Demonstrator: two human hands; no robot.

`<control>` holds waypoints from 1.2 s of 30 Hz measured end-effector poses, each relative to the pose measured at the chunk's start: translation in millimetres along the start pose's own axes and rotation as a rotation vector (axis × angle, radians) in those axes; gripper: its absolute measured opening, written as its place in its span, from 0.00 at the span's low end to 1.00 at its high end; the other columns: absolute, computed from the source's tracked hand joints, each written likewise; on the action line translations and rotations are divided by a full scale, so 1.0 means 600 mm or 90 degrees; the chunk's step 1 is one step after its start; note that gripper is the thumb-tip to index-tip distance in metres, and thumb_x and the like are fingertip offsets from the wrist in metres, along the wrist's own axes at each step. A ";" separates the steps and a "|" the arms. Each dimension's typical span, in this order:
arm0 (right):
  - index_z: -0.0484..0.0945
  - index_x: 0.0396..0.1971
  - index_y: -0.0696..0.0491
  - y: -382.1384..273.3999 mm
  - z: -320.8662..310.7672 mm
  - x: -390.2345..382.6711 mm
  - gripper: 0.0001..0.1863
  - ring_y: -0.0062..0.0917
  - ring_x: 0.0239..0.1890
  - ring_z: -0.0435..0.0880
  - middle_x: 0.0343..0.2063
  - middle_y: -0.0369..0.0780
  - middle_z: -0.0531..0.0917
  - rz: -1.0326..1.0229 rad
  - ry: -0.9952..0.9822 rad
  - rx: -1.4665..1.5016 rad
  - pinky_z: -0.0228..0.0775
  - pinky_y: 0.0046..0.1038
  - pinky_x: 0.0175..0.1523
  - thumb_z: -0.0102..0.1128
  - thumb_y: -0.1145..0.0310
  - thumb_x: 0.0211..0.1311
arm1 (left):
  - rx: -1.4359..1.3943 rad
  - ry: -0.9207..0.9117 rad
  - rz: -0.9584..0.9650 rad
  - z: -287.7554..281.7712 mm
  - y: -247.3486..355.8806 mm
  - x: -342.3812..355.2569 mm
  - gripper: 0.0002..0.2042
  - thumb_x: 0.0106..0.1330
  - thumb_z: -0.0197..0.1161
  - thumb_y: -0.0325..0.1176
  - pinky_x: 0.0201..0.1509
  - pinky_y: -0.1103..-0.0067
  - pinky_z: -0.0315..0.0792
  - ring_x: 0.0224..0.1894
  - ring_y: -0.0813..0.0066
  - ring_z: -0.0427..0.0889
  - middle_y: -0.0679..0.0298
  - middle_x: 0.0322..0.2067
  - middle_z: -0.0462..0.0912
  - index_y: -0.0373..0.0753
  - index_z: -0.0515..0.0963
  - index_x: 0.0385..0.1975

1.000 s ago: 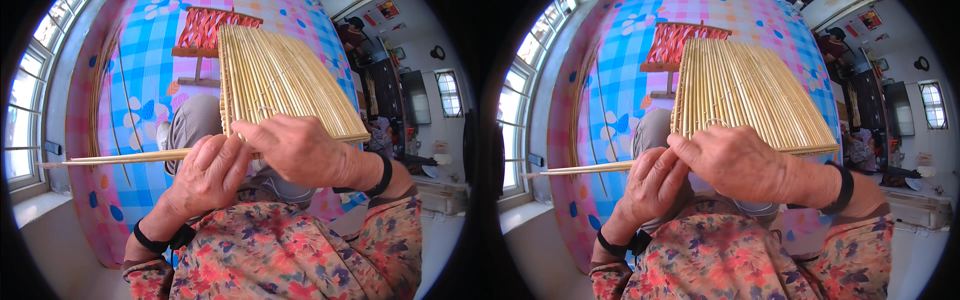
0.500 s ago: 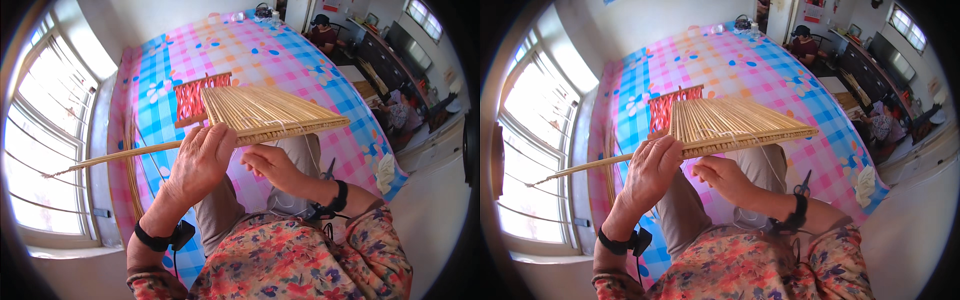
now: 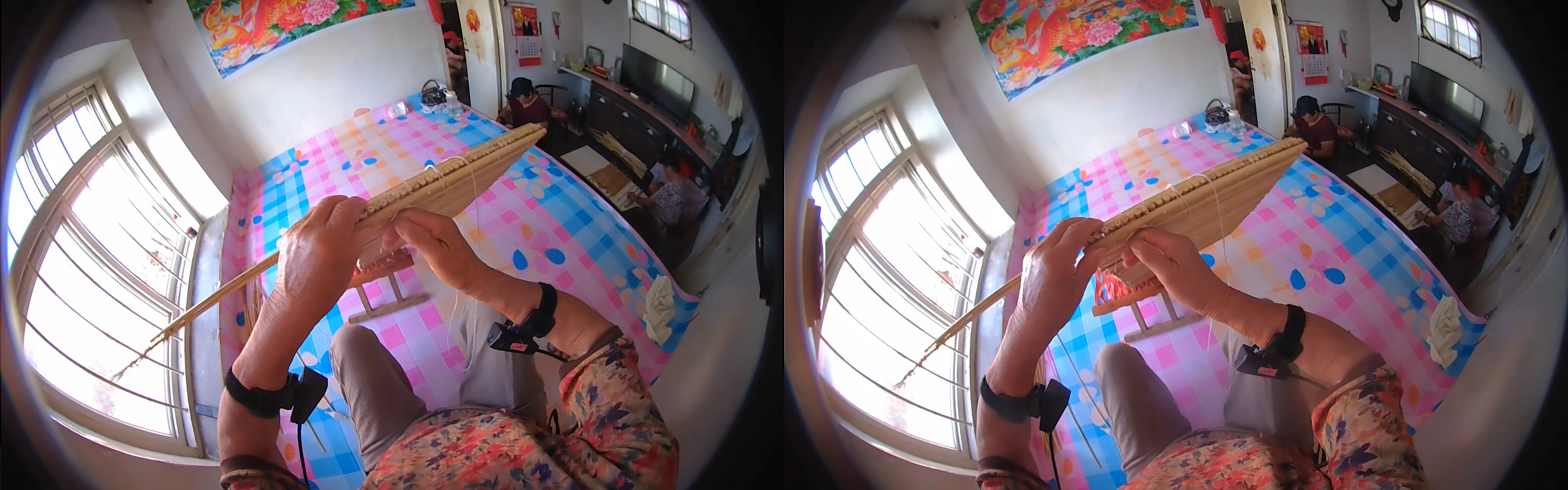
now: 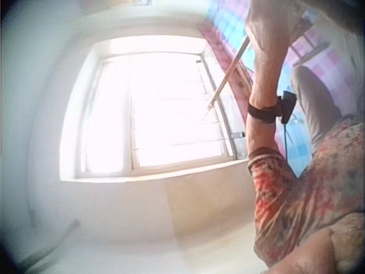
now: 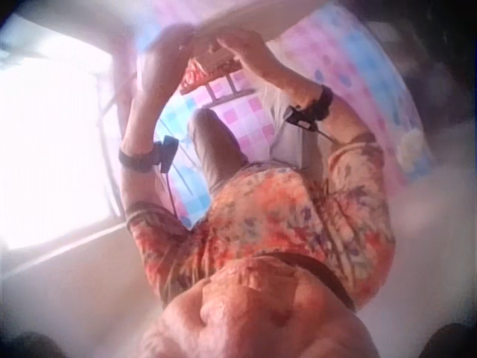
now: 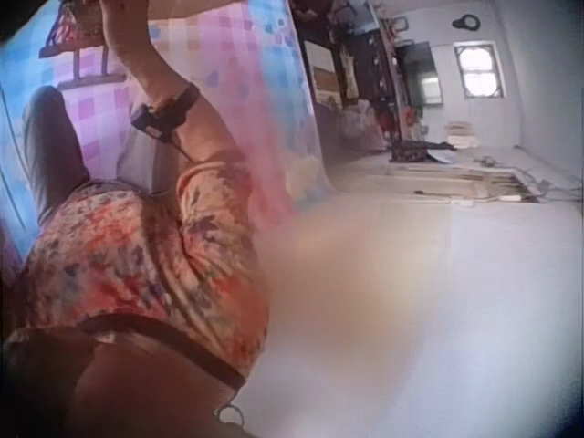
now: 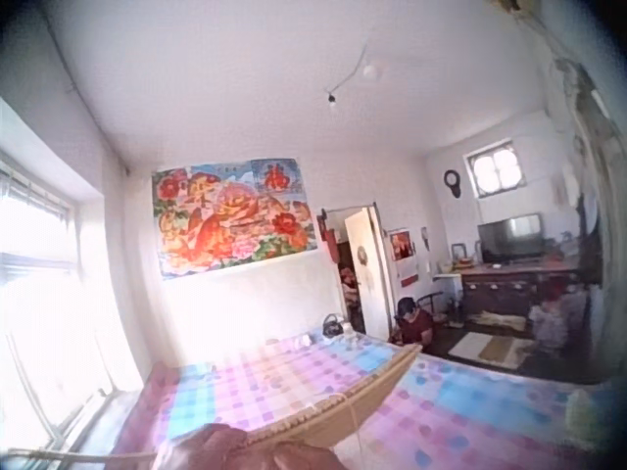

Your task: The person sews bamboo sticks together with white thread to construct a mat, pulling the thread through the gaps and securing a bamboo rod along one edge.

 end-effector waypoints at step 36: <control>0.72 0.23 0.57 -0.068 0.067 -0.117 0.13 0.13 0.25 0.71 0.20 0.33 0.74 0.211 -0.137 0.145 0.64 0.20 0.31 0.52 0.64 0.63 | 0.093 0.033 -0.092 0.015 -0.032 0.025 0.09 0.56 0.58 0.31 0.37 0.63 0.73 0.34 0.54 0.78 0.55 0.32 0.76 0.37 0.73 0.36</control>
Point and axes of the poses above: each hand's wrist, its own x-axis towards the middle knuckle, its own z-axis out of the palm, y = z × x, the point moved 3 cm from there along x, towards the middle knuckle
